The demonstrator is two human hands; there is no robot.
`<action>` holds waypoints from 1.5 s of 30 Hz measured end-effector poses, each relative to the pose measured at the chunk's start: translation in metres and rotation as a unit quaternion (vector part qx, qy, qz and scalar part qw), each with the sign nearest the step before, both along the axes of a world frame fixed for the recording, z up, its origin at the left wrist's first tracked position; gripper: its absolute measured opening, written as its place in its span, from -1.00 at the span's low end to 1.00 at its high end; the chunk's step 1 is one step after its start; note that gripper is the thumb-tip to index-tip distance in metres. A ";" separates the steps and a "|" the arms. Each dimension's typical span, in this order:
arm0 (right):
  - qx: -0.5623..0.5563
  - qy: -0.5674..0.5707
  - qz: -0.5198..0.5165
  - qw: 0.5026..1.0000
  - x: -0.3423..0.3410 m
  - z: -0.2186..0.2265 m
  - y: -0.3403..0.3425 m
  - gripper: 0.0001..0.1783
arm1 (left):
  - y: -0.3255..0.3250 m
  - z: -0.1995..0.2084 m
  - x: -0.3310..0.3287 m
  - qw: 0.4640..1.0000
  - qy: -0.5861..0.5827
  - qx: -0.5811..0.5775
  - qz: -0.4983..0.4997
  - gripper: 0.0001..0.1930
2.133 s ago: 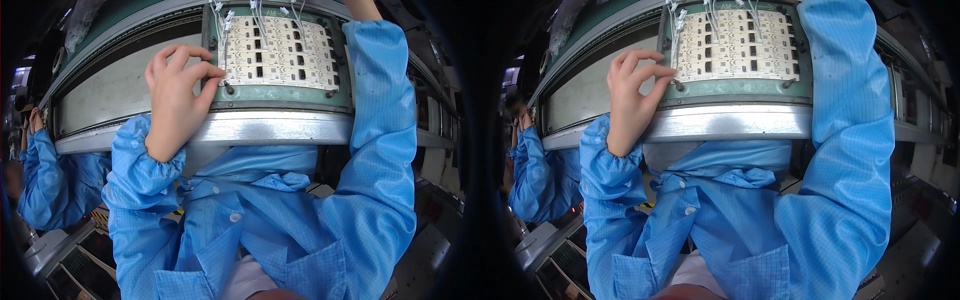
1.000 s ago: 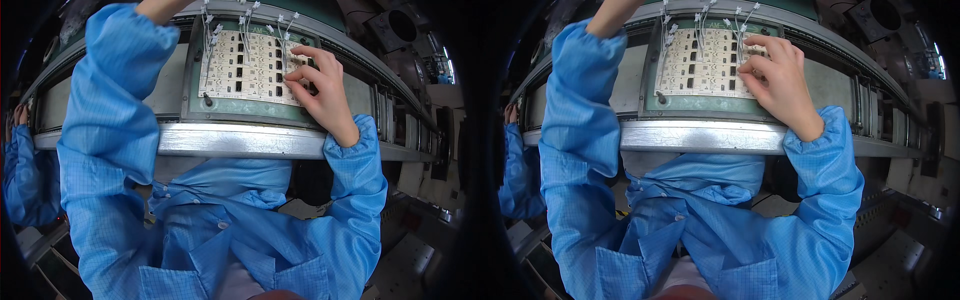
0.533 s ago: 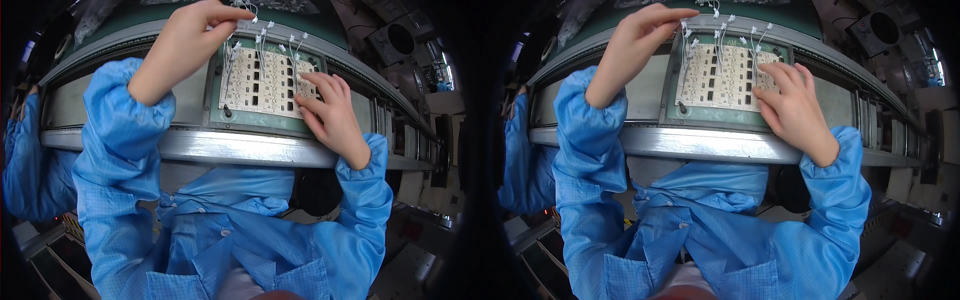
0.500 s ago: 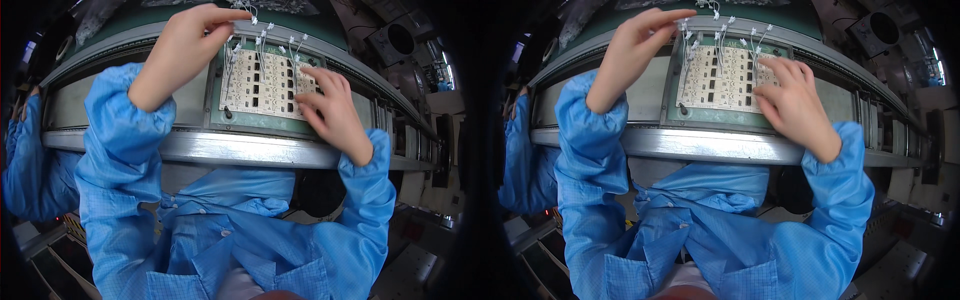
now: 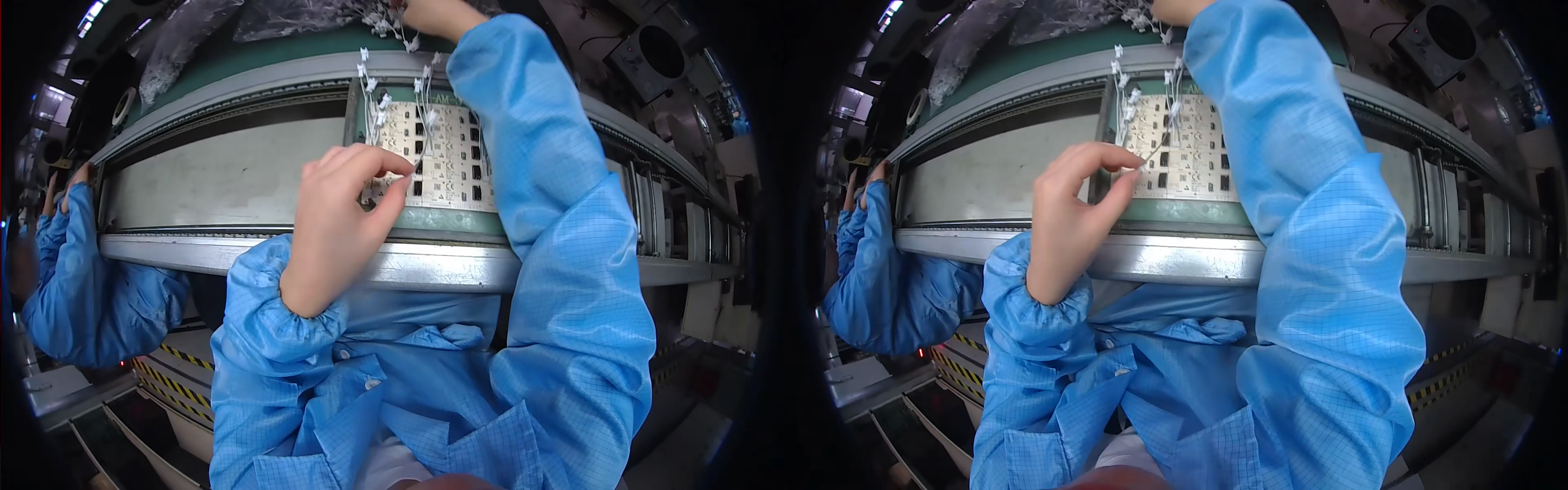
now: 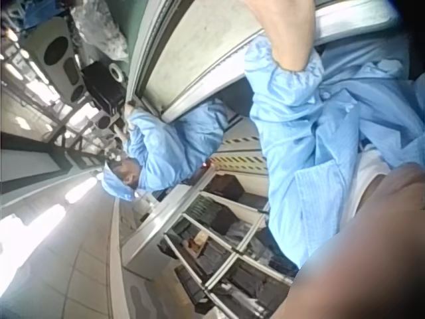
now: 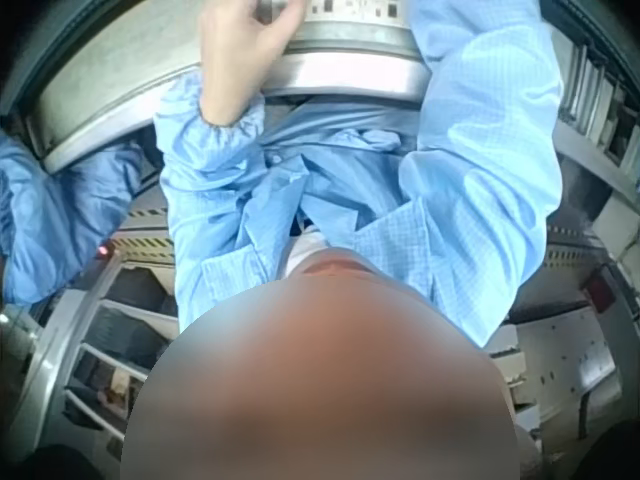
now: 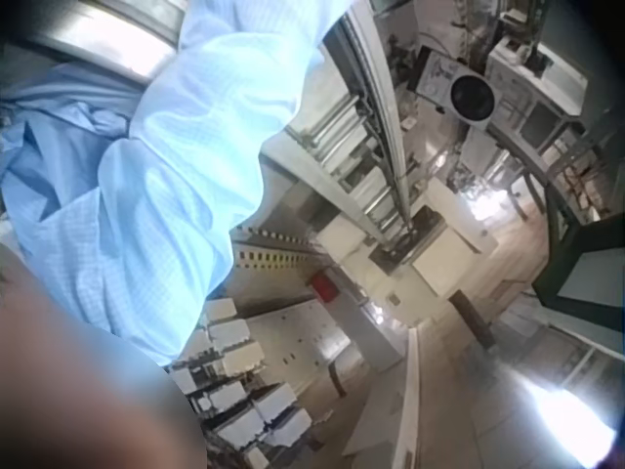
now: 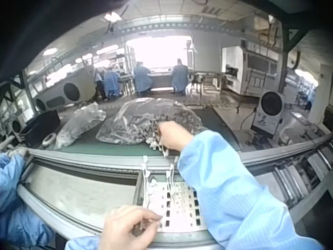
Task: Manually inserting electronic components onto a printed circuit board on an assembly line.
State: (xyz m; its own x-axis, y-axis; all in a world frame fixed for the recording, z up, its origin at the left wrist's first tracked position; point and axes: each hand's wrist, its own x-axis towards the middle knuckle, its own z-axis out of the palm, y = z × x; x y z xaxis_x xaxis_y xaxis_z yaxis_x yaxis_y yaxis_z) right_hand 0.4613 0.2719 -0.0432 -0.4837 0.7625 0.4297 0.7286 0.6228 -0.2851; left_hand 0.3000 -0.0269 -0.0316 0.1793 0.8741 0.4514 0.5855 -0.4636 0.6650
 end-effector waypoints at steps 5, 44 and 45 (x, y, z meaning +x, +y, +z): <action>0.120 -0.004 -0.021 0.993 0.036 0.057 -0.025 -0.71 | 0.003 0.007 0.010 0.954 0.199 0.189 0.118 -0.84; 0.054 0.219 0.007 0.974 0.135 0.010 -0.185 -0.86 | 0.026 -0.033 0.025 0.961 0.254 0.102 0.044 -0.94; 0.055 0.217 0.006 0.975 0.136 0.012 -0.186 -0.86 | 0.027 -0.032 0.025 0.959 0.254 0.120 0.038 -0.94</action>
